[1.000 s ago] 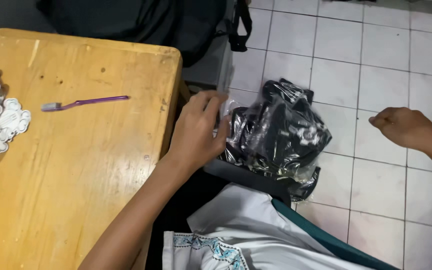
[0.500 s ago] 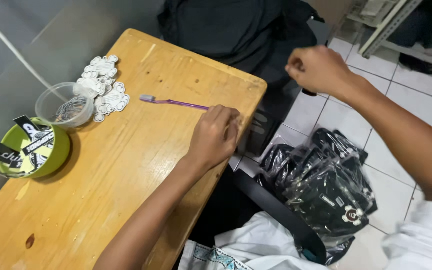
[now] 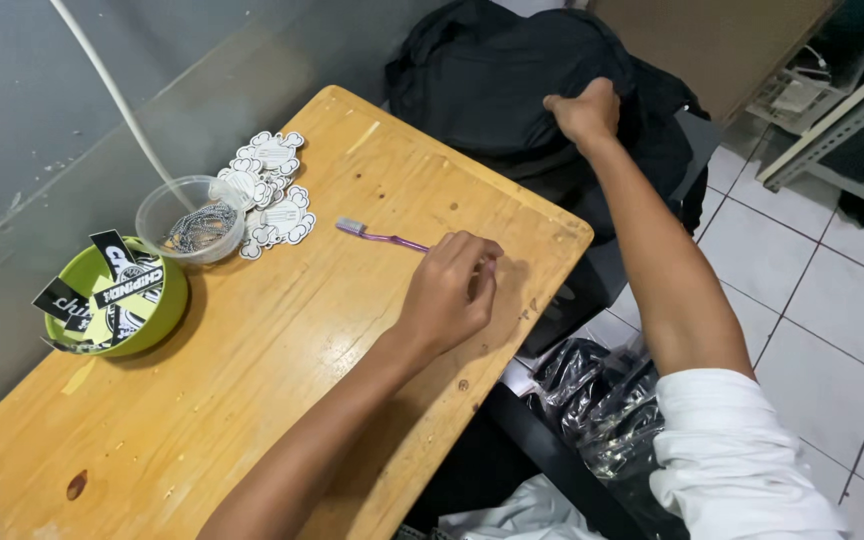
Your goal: The person removes a black bag from a plastic wrapper, cleans it with a toothbrush, and attaches a sticker to the front. They then place the bag into a new plastic bag and seal it.
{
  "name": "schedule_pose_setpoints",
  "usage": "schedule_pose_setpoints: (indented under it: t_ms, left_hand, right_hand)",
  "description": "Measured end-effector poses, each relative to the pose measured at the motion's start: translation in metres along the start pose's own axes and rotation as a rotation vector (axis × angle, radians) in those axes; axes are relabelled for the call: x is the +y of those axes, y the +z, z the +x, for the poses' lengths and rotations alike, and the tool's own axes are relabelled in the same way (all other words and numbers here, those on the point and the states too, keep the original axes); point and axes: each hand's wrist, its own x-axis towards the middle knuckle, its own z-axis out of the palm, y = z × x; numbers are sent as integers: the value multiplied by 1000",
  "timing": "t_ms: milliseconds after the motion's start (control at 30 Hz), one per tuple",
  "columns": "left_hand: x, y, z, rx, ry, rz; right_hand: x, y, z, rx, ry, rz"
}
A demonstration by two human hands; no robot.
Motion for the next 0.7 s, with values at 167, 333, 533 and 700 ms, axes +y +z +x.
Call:
schedule_pose_setpoints:
  t_ms: [167,333,533,700]
  left_hand:
    - [9,-11,-6,46,-40,-25]
    - [29,-26,-13,59,-129,-74]
    - [43,-58,-15,96,-665,-585]
    - [79,-127,-32,194,-876,-1397]
  right_hand:
    - [-12,-32,-16,13,-596,307]
    - [-6,-80,-53,259,-830,344]
    - [6,-161,-180,321,-1209,358]
    - [36,-155,-283,-1148,-413,1341]
